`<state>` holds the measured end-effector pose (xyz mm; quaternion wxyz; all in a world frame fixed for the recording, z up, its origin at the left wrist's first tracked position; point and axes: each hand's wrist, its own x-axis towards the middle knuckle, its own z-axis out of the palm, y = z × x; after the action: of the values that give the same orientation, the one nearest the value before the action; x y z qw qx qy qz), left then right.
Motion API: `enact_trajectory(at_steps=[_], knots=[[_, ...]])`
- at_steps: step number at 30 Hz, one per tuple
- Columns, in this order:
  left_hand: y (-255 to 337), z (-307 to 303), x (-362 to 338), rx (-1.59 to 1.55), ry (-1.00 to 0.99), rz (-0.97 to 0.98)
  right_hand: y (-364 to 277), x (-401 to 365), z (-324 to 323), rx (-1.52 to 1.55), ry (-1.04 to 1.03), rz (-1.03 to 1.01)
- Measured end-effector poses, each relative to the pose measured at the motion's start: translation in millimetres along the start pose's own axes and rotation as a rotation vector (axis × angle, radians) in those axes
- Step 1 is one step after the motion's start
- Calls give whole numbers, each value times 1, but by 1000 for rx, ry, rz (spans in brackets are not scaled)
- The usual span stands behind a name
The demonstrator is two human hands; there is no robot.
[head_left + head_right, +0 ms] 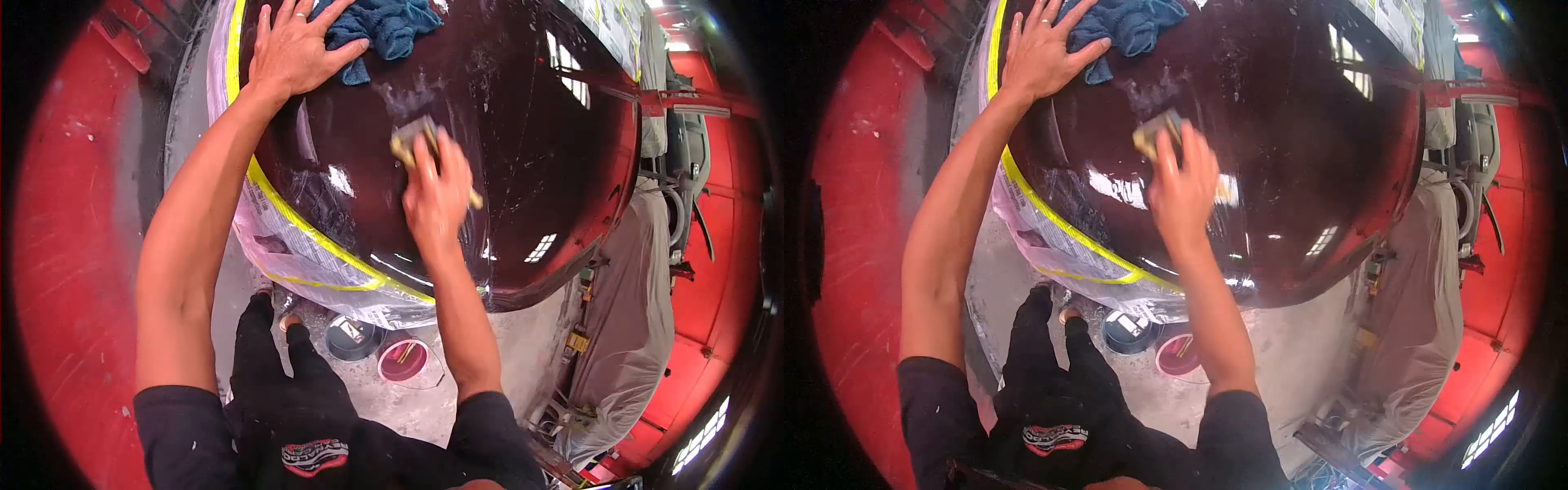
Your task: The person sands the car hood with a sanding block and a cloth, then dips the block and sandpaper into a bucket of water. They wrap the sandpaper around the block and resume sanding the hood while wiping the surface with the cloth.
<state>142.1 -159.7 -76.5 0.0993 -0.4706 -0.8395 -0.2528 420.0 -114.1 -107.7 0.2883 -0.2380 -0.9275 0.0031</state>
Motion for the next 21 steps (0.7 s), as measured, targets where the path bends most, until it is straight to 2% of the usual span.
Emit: enact_trajectory(at_steps=[2, 4, 6, 9, 11, 14, 16, 18, 20, 21], knots=[[1, -3, 3, -16, -13, 1, 0, -80, -31, -44, -93, 73], [2, -2, 2, -27, -19, -10, 15, -187, -34, -25, -12, 84], [-1, -1, 3, -21, -4, 9, 20, -165, -21, 37, 79, 36], [2, -3, 2, -15, -12, -8, -5, 9, 0, -13, -2, 44], [2, -3, 2, -10, -20, -10, -9, 55, 26, -57, 49, 129], [1, -4, 3, -15, -23, -7, 1, -32, -23, -44, -114, 101], [3, -2, 1, -28, -10, -18, 21, -160, -42, -79, -56, 150], [2, -5, 4, -21, -25, -7, 27, -207, -46, -61, 0, 136], [4, -4, 1, -25, -33, 0, 25, -115, -34, -52, 16, 7], [2, -5, 3, -22, -17, -4, 17, -57, -24, 28, -8, 49]])
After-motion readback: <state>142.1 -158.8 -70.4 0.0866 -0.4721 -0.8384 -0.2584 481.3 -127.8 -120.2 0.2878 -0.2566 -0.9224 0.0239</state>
